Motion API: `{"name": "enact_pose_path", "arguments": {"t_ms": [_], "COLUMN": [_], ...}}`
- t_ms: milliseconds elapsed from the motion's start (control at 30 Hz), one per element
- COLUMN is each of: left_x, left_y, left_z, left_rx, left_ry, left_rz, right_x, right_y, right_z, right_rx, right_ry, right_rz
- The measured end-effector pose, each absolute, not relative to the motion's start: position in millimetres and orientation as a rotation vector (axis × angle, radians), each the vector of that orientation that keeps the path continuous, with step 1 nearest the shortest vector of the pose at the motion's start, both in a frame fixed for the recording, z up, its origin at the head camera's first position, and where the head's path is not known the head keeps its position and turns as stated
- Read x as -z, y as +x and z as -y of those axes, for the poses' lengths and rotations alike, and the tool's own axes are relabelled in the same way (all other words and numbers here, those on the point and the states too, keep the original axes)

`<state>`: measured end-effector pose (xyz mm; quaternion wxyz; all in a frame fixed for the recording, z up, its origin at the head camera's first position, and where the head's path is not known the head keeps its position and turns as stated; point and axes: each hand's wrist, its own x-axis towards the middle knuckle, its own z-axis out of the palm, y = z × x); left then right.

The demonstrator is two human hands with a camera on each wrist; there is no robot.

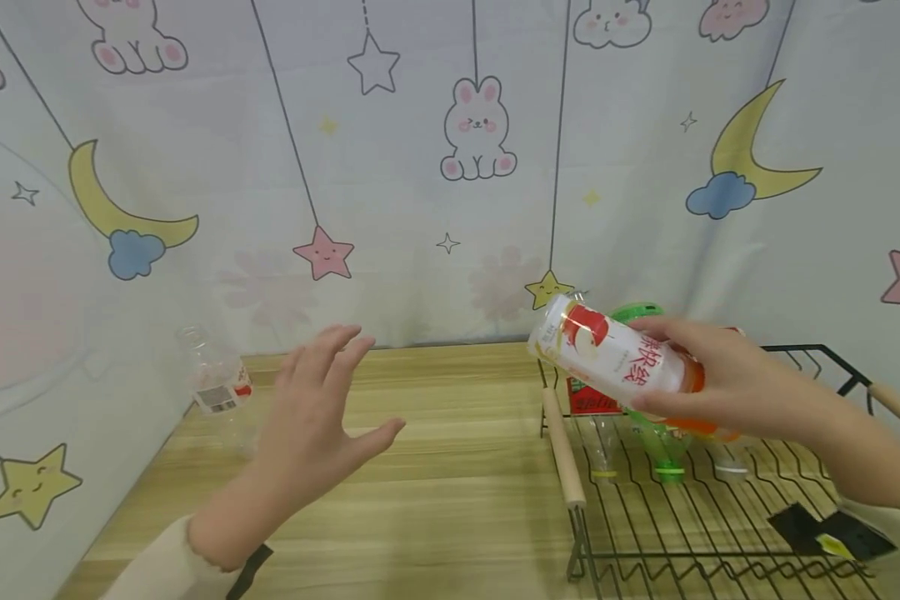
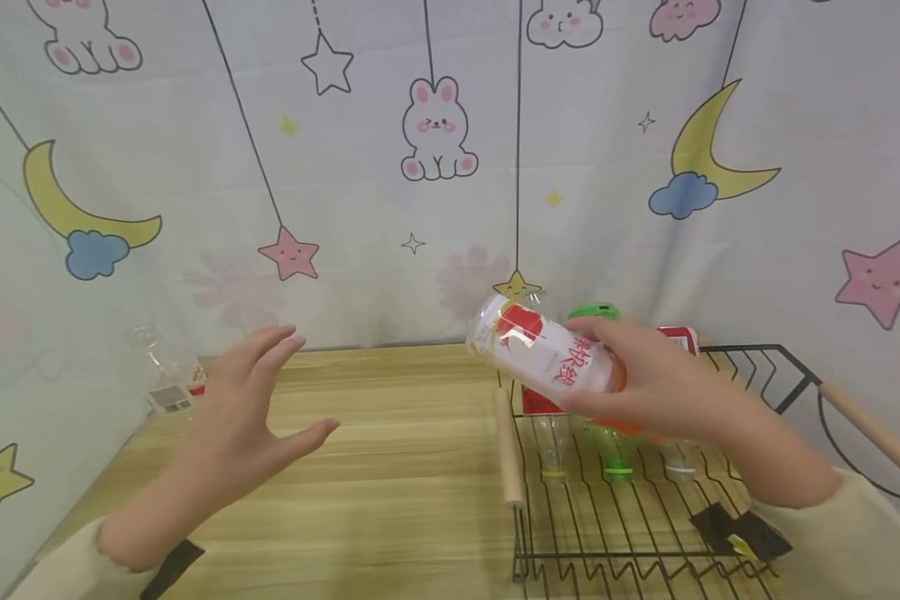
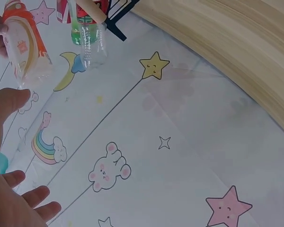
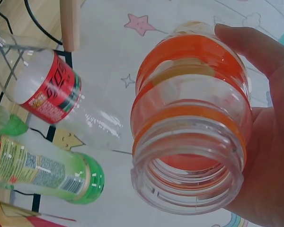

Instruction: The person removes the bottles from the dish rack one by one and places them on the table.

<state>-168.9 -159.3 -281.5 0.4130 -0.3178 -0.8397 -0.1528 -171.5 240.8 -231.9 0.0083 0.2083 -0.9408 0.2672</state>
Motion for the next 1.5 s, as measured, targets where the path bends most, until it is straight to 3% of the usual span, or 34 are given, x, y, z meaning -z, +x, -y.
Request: {"name": "enact_pose_path", "arguments": {"t_ms": [1500], "left_x": [291], "left_y": [-163], "left_z": [85], "left_rx": [0.275], "left_ry": [-1.054], "left_rz": [2.124], "right_x": [242], "right_y": [-175], "right_z": [-168], "right_rx": [-0.852], "right_ry": [1.002], "right_rz": [3.004]}}
